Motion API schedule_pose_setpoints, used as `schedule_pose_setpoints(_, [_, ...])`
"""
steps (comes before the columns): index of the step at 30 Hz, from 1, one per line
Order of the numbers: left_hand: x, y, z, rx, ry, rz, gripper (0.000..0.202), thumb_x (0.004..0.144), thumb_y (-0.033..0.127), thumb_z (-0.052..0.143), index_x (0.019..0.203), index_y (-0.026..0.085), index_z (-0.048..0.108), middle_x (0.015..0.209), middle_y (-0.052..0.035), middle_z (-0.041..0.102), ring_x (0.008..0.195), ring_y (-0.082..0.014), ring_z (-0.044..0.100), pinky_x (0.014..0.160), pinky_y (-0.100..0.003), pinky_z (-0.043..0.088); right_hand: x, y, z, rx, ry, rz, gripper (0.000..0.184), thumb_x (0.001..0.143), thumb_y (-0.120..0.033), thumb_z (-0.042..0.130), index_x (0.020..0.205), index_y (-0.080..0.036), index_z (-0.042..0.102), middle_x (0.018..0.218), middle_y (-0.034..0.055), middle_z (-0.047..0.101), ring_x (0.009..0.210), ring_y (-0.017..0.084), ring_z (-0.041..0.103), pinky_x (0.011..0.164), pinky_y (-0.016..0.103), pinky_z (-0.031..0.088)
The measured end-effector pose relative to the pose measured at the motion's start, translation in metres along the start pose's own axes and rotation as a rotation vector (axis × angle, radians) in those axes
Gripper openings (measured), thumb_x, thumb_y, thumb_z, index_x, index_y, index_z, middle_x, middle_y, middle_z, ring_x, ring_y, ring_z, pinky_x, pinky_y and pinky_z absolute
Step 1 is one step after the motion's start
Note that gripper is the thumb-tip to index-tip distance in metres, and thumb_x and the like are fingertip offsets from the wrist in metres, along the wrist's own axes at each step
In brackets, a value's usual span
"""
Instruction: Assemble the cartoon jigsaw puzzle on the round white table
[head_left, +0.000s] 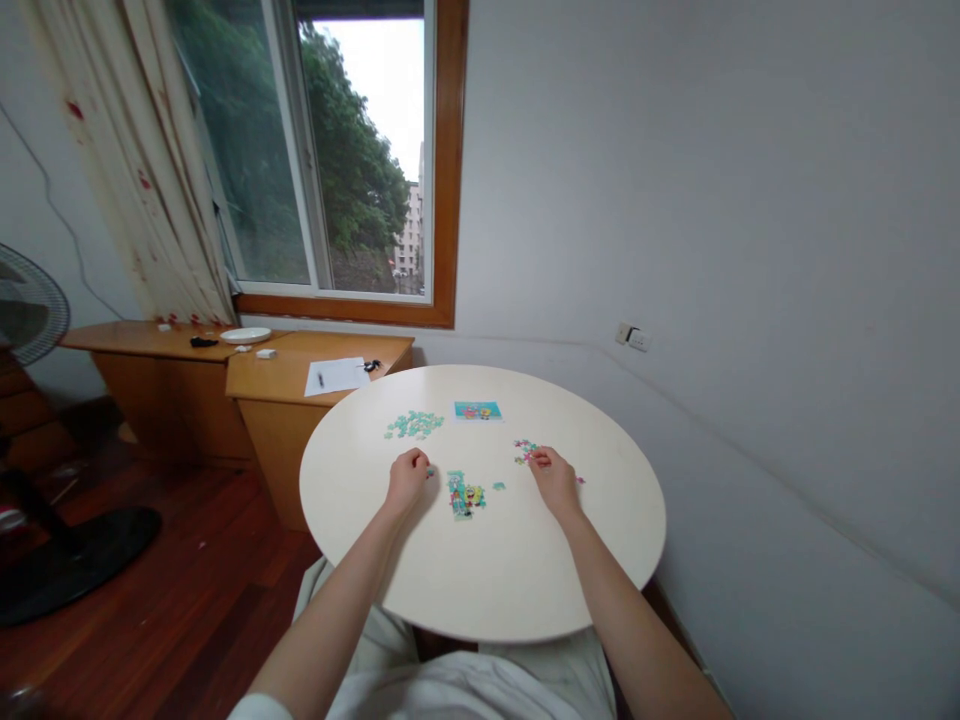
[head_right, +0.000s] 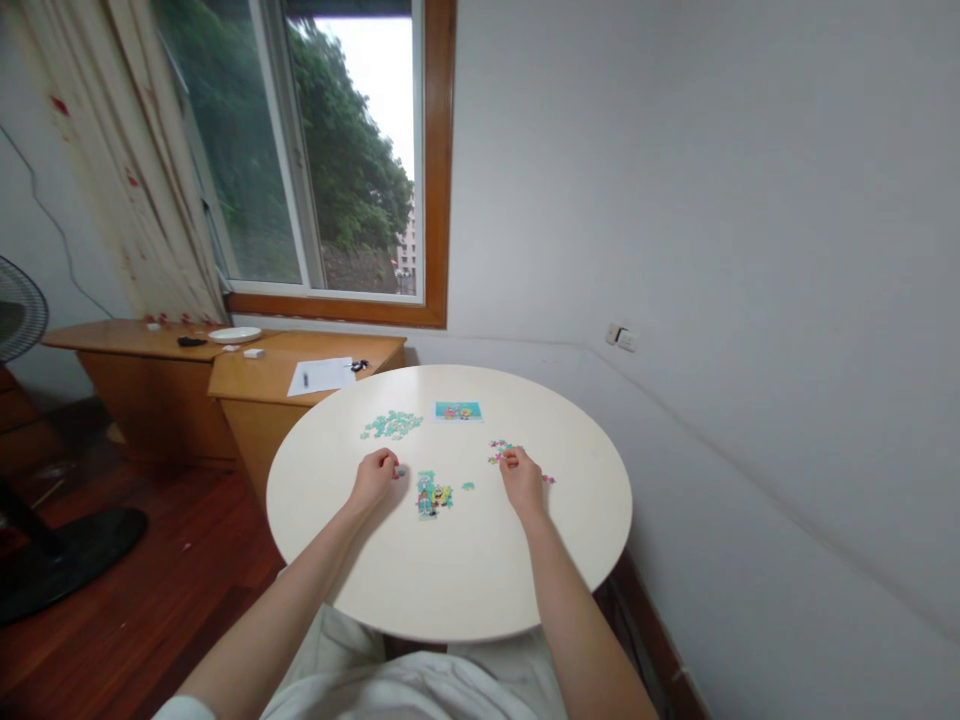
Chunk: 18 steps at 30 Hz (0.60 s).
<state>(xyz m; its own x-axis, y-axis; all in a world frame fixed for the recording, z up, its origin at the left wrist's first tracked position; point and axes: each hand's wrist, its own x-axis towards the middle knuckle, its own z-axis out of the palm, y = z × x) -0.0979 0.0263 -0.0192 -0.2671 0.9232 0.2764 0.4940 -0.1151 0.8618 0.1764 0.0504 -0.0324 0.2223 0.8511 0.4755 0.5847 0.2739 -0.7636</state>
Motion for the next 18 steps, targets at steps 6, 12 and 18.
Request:
schedule_pose_setpoints(6, [0.0003, 0.0009, -0.0004, 0.002, 0.003, 0.002, 0.018, 0.066, 0.016, 0.037, 0.054, 0.018, 0.051, 0.048, 0.0007, 0.051, 0.052, -0.0136, 0.047, 0.053, -0.024, 0.031, 0.0006, -0.0009, -0.0017, 0.007, 0.028, 0.03, 0.014, 0.073, -0.028, 0.05, 0.082, -0.021, 0.058, 0.069, 0.001, 0.066, 0.065, 0.016, 0.06, 0.066, 0.028, 0.046])
schedule_pose_setpoints(12, [-0.0009, 0.0037, -0.0023, 0.004, -0.014, 0.002, 0.018, 0.065, 0.015, 0.037, 0.055, 0.018, 0.052, 0.048, 0.0007, 0.051, 0.051, -0.0134, 0.045, 0.053, -0.025, 0.03, 0.0027, 0.0044, -0.0012, 0.041, 0.025, 0.006, 0.03, 0.075, -0.029, 0.044, 0.095, -0.016, 0.063, 0.083, 0.0078, 0.068, 0.072, 0.019, 0.06, 0.071, 0.032, 0.047])
schedule_pose_setpoints(18, [-0.0027, 0.0057, -0.0026, -0.016, 0.003, 0.003, 0.018, 0.066, 0.014, 0.037, 0.054, 0.018, 0.051, 0.048, 0.0008, 0.05, 0.053, -0.0134, 0.046, 0.054, -0.025, 0.03, 0.003, 0.0049, -0.0008, 0.026, 0.04, 0.01, 0.023, 0.075, -0.029, 0.044, 0.087, -0.019, 0.061, 0.081, 0.006, 0.068, 0.069, 0.018, 0.06, 0.069, 0.031, 0.047])
